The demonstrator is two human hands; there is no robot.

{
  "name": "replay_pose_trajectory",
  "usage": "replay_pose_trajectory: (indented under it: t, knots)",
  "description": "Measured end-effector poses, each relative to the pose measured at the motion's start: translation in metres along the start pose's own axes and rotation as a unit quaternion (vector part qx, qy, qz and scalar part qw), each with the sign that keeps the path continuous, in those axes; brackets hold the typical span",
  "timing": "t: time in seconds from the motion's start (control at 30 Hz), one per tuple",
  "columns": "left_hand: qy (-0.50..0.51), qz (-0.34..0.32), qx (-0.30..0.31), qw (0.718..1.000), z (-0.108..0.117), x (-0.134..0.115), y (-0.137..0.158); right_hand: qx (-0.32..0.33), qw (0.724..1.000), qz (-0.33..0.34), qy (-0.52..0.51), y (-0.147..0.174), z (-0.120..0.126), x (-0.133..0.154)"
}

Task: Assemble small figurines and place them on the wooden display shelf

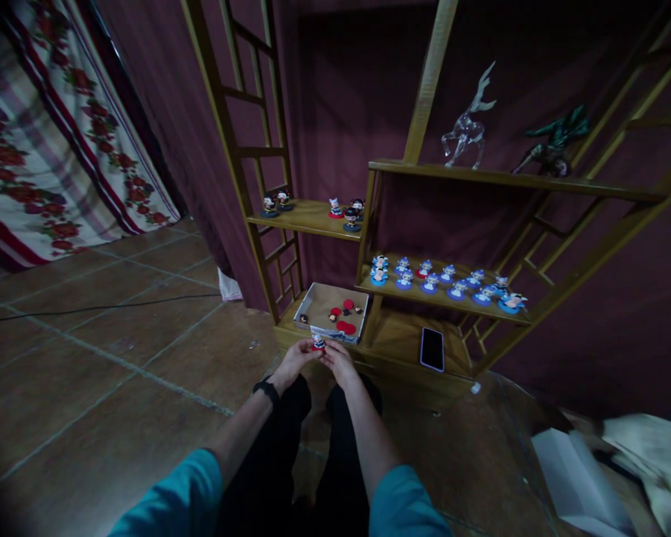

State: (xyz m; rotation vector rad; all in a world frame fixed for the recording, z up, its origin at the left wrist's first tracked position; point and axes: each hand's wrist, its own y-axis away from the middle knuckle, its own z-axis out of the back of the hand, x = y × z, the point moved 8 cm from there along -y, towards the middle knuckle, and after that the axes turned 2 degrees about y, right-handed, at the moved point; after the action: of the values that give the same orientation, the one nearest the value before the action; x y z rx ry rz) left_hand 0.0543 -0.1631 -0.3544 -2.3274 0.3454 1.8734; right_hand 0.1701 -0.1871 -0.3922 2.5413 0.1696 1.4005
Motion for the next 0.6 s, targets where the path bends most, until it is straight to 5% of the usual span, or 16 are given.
replay_pose_trajectory:
  t: [0.6]
  knots:
    - [0.014, 0.027, 0.031, 0.999, 0.0086, -0.0039, -0.0069, 0.007, 1.0, -0.007, -0.003, -0.006, -0.0077, -0.0025]
